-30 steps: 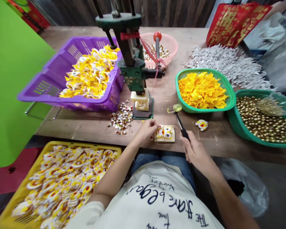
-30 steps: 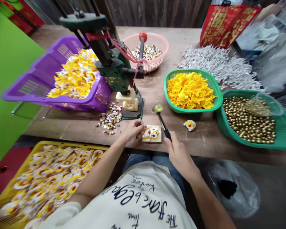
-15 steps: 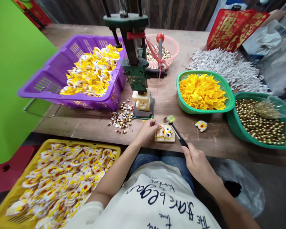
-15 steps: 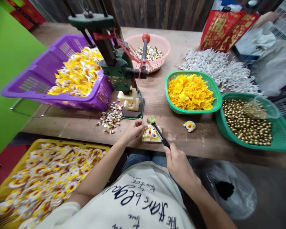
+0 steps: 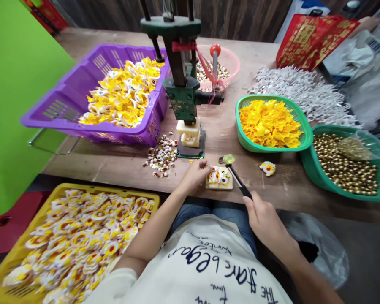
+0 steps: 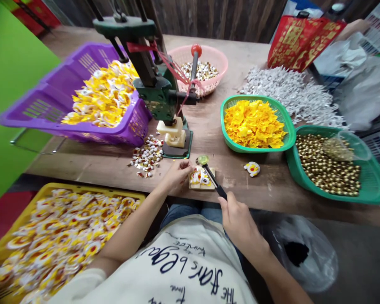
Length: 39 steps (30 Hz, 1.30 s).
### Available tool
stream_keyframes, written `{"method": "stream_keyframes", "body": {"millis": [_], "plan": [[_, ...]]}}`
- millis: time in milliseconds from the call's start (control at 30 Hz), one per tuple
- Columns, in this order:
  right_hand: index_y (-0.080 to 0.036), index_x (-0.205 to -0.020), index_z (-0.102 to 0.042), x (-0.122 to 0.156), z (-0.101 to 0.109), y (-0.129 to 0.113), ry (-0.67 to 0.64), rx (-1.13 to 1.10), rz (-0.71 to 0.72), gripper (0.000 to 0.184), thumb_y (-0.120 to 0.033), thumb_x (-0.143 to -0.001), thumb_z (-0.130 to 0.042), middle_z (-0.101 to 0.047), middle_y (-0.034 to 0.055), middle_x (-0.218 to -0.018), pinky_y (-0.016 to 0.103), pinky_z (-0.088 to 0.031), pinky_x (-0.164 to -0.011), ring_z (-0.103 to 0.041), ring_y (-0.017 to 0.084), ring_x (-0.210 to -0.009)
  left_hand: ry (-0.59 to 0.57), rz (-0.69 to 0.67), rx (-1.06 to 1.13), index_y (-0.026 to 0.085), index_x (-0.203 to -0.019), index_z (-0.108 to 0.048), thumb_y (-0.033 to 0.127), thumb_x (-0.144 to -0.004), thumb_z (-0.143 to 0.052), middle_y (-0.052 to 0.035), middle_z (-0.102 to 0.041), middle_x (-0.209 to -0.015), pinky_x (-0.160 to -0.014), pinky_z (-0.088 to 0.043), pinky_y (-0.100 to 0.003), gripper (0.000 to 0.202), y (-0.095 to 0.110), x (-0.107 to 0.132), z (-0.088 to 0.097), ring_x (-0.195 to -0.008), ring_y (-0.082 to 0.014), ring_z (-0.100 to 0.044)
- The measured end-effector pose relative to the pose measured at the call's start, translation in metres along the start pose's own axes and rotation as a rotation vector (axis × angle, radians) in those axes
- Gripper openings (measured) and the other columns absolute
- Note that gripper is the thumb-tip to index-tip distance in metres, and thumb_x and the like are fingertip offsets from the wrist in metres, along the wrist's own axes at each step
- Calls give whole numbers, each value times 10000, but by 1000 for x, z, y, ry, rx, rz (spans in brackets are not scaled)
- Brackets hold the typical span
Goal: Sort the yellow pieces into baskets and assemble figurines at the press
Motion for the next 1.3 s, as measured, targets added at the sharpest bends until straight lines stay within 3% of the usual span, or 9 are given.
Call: {"method": "stream_keyframes", "body": {"millis": [100, 233, 367, 533, 633, 900, 1167, 1233, 1300], "plan": [[-252, -791, -416, 1, -2, 0, -45, 13, -11, 266, -375, -985, -283, -623, 62, -588, 297, -278, -531, -659, 241, -566, -3, -21, -14, 199, -582, -457, 331, -738, -595, 82, -397, -473, -432, -243, -197, 246, 0, 0, 1, -422, -63, -342], [-250, -810, -424, 1, -2, -2, 21, -35, 8, 281, -387, -992, -259, -622, 61, -590, 295, -305, -540, -657, 244, -568, -1, -29, -35, 200, -578, -447, 319, -714, -592, 77, -409, -472, -452, -256, -192, 232, 1, -1, 1, -453, -69, -363], [-254, -789, -419, 0, -2, -2, -15, -3, -12, 256, -368, -978, -289, -633, 75, -588, 297, -282, -522, -662, 255, -567, 2, -25, -64, 199, -584, -465, 338, -712, -591, 73, -417, -472, -449, -252, -192, 227, 3, 0, 1, -459, -75, -364], [-254, -798, -420, 0, -4, -3, 36, -46, 26, 283, -382, -990, -257, -632, 66, -593, 293, -304, -528, -648, 234, -552, -14, -15, -74, 205, -591, -452, 336, -716, -586, 78, -410, -473, -442, -251, -192, 226, 5, 1, 2, -451, -74, -365], [-247, -799, -437, -1, -7, -1, -24, 3, -16, 267, -365, -981, -281, -639, 79, -595, 293, -284, -522, -664, 247, -571, -27, -13, -77, 203, -592, -448, 342, -724, -593, 86, -401, -468, -427, -245, -184, 240, 4, 1, 2, -428, -63, -352], [-253, -860, -497, -3, 19, 2, 109, -110, 0, 301, -438, -975, -289, -602, 47, -574, 308, -315, -543, -624, 247, -548, -50, 9, -88, 212, -626, -446, 295, -757, -573, 89, -410, -463, -338, -251, -184, 200, 3, 2, 4, -344, -68, -369], [-223, -854, -496, 3, -7, 1, -49, 39, -19, 290, -349, -1001, -280, -660, 80, -613, 295, -292, -540, -683, 259, -592, -103, 62, -58, 219, -635, -439, 282, -809, -560, 97, -396, -426, -361, -249, -196, 221, 4, 2, 2, -322, -74, -342], [-207, -914, -523, -1, -3, 4, 14, 62, -15, 295, -338, -1018, -280, -692, 94, -669, 288, -312, -557, -700, 258, -636, -67, 27, -127, 218, -629, -434, 296, -843, -526, 83, -399, -448, -399, -270, -205, 246, 3, 3, 5, -368, -86, -373], [-188, -967, -542, -10, 3, 11, 79, 143, -52, 281, -320, -1027, -302, -719, 118, -729, 289, -310, -569, -707, 262, -673, 53, -58, -231, 212, -627, -437, 301, -874, -492, 57, -435, -509, -470, -318, -211, 268, 3, 6, 10, -471, -103, -437]]}}
Point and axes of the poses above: each hand's wrist, its own x-axis away from the middle knuckle, its own z-axis out of the back of the hand, y = z × x, the point moved 2 cm from there along -x, towards the middle knuckle
